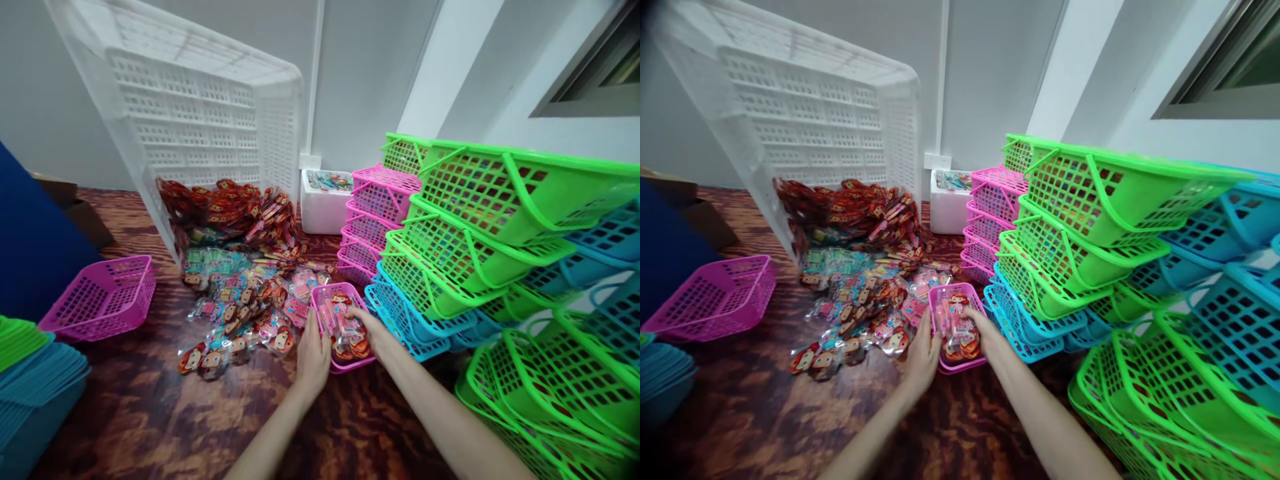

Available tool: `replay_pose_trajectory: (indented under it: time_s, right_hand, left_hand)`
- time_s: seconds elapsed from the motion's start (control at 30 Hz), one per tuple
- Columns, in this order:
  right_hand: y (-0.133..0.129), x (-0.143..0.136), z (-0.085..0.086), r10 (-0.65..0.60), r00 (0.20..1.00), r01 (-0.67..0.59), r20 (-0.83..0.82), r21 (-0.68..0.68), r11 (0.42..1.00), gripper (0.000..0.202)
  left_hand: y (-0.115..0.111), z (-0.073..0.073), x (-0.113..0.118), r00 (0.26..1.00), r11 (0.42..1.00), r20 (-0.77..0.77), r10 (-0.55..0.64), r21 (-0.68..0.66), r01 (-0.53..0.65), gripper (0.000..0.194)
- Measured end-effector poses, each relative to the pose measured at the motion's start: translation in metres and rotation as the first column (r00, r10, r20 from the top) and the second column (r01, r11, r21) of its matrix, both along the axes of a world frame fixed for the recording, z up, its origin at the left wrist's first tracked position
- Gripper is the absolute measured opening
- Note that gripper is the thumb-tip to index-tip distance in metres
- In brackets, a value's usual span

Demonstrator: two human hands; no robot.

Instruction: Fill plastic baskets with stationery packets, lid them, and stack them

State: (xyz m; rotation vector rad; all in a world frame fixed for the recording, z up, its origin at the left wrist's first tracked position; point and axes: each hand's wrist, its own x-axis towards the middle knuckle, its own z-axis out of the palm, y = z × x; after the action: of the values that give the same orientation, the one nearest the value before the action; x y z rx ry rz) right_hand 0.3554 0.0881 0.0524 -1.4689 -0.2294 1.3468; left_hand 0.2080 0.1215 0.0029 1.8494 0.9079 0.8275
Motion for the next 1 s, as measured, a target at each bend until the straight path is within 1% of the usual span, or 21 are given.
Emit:
replay_pose_trajectory:
  time_s: [0.07,0.13,0.17,0.23,0.27,0.3,0.33,0.37,0.4,0.43,0.47,0.5,0.53,0.57,0.67,0.73,0.8,0.83,0.87,0.93,1.0]
  right_hand:
    - [0.003,0.0,-0.002,0.039,0.99,-0.034,0.134,-0.046,0.998,0.026]
    - [0.006,-0.002,0.001,0.082,0.943,-0.057,0.324,-0.085,0.995,0.027]
    - [0.008,-0.004,0.004,0.098,0.902,-0.062,0.421,-0.1,0.993,0.031]
    - [0.008,-0.011,0.011,0.102,0.8,-0.046,0.591,-0.109,0.993,0.048]
    - [0.008,-0.016,0.015,0.106,0.731,-0.037,0.674,-0.116,0.993,0.057]
    - [0.007,-0.022,0.019,0.134,0.626,-0.038,0.768,-0.142,0.989,0.065]
    - [0.005,-0.029,0.022,0.186,0.47,-0.041,0.863,-0.189,0.981,0.069]
    - [0.003,-0.037,0.024,0.252,0.264,-0.042,0.931,-0.25,0.967,0.069]
    - [0.0,-0.044,0.026,0.317,0.028,-0.037,0.948,-0.316,0.948,0.065]
    - [-0.002,-0.05,0.027,0.363,-0.192,-0.025,0.912,-0.374,0.927,0.06]
    - [-0.004,-0.056,0.027,0.391,-0.353,-0.016,0.85,-0.424,0.906,0.055]
    - [-0.006,-0.059,0.027,0.407,-0.437,-0.016,0.802,-0.46,0.888,0.05]
    - [-0.007,-0.06,0.027,0.427,-0.474,-0.019,0.77,-0.494,0.869,0.044]
    - [-0.008,-0.059,0.027,0.453,-0.483,-0.021,0.749,-0.527,0.849,0.04]
    - [-0.012,-0.05,0.03,0.517,-0.457,-0.012,0.724,-0.585,0.811,0.036]
    - [-0.018,-0.044,0.032,0.515,-0.454,-0.029,0.727,-0.589,0.807,0.043]
    - [-0.023,-0.042,0.033,0.492,-0.425,-0.079,0.76,-0.572,0.816,0.048]
    - [-0.026,-0.042,0.032,0.484,-0.389,-0.11,0.784,-0.561,0.82,0.049]
    - [-0.027,-0.042,0.031,0.489,-0.334,-0.14,0.806,-0.556,0.819,0.051]
    - [-0.028,-0.039,0.027,0.535,-0.196,-0.174,0.822,-0.566,0.806,0.058]
    - [-0.027,-0.032,0.023,0.588,-0.088,-0.195,0.804,-0.593,0.782,0.061]
  left_hand:
    - [-0.002,-0.002,-0.001,1.0,1.0,-0.002,0.006,0.028,-0.006,0.065]
    - [-0.003,-0.003,-0.003,1.0,0.999,-0.006,0.012,0.044,-0.012,0.065]
    - [-0.004,-0.004,-0.004,1.0,0.999,-0.007,0.016,0.048,-0.016,0.065]
    - [-0.004,-0.007,-0.006,1.0,0.998,-0.007,0.029,0.052,-0.029,0.064]
    - [-0.005,-0.008,-0.008,0.999,0.998,-0.007,0.038,0.053,-0.037,0.064]
    - [-0.005,-0.01,-0.009,0.999,0.998,-0.006,0.048,0.052,-0.047,0.064]
    - [-0.005,-0.012,-0.01,0.998,0.997,-0.005,0.059,0.051,-0.059,0.063]
    - [-0.006,-0.014,-0.011,0.997,0.996,-0.003,0.071,0.05,-0.07,0.063]
    - [-0.006,-0.016,-0.012,0.997,0.996,0.001,0.08,0.05,-0.08,0.063]
    - [-0.007,-0.018,-0.012,0.996,0.995,0.006,0.088,0.05,-0.088,0.064]
    - [-0.008,-0.019,-0.012,0.995,0.994,0.013,0.096,0.05,-0.097,0.065]
    - [-0.009,-0.02,-0.012,0.994,0.993,0.021,0.104,0.05,-0.105,0.066]
    - [-0.011,-0.02,-0.011,0.993,0.992,0.03,0.112,0.05,-0.114,0.067]
    - [-0.012,-0.019,-0.011,0.992,0.991,0.039,0.12,0.05,-0.122,0.067]
    - [-0.016,-0.013,-0.009,0.989,0.989,0.063,0.132,0.055,-0.135,0.07]
    - [-0.018,-0.007,-0.008,0.99,0.99,0.073,0.123,0.066,-0.128,0.07]
    - [-0.019,-0.001,-0.008,0.991,0.991,0.077,0.105,0.08,-0.111,0.068]
    - [-0.02,0.002,-0.008,0.993,0.991,0.077,0.093,0.087,-0.1,0.066]
    - [-0.02,0.004,-0.007,0.994,0.992,0.075,0.081,0.095,-0.088,0.065]
    - [-0.021,0.009,-0.006,0.996,0.991,0.06,0.061,0.115,-0.067,0.065]
    - [-0.021,0.013,-0.005,0.998,0.989,0.031,0.047,0.137,-0.051,0.067]
